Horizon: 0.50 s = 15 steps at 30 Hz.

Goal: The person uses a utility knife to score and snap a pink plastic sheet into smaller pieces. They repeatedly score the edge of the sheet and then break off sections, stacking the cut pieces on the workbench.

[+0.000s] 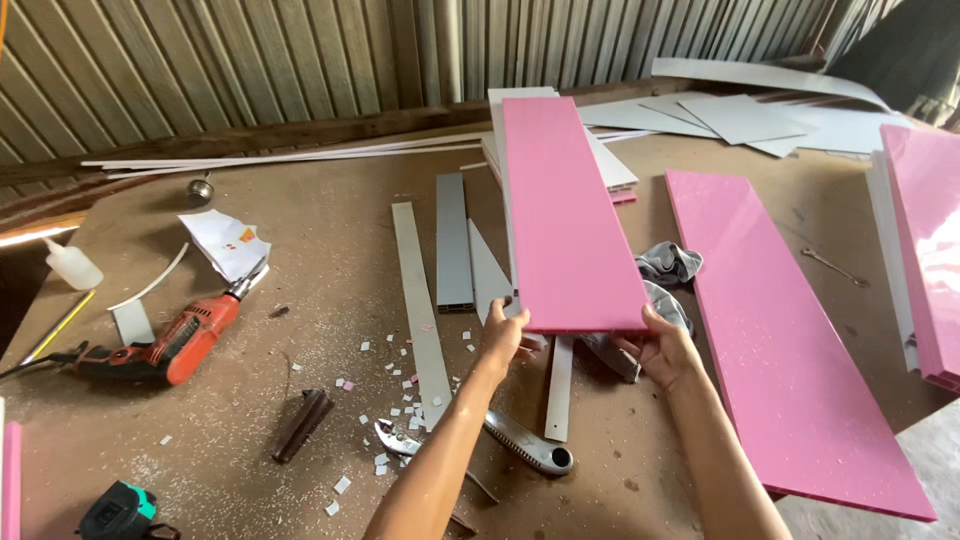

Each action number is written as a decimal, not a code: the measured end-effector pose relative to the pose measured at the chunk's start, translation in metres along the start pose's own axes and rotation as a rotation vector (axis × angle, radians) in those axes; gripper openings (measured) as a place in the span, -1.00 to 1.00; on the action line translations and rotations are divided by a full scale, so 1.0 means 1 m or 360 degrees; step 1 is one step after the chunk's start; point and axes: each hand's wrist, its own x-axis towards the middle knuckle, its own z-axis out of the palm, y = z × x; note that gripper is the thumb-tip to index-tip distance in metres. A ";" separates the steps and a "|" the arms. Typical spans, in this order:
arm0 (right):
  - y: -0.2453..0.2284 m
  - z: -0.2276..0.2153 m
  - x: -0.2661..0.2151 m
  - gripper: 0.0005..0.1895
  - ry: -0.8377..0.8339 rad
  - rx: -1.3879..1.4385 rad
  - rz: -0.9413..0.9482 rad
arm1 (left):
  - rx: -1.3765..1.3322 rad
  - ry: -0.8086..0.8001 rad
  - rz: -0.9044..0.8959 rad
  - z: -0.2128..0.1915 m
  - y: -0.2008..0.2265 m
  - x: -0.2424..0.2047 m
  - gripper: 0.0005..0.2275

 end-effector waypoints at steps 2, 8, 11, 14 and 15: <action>-0.003 0.016 -0.025 -0.49 0.0098 -0.0069 0.0009 | -0.0018 -0.0021 0.0000 0.001 0.021 -0.028 -0.44; 0.000 0.041 -0.047 -0.48 0.0356 -0.0200 -0.0180 | -0.0132 -0.0005 0.0068 0.009 0.016 -0.018 -0.43; -0.005 0.058 -0.044 -0.43 0.0411 -0.0391 -0.0260 | -0.0187 0.0117 0.0109 0.013 0.012 -0.004 -0.50; -0.009 0.066 -0.041 -0.40 0.0423 -0.0477 -0.0281 | -0.0183 0.0203 0.0128 0.015 0.014 -0.001 -0.55; -0.009 0.068 -0.041 -0.38 0.0427 -0.0484 -0.0297 | -0.0184 0.0234 0.0135 0.016 0.016 -0.002 -0.55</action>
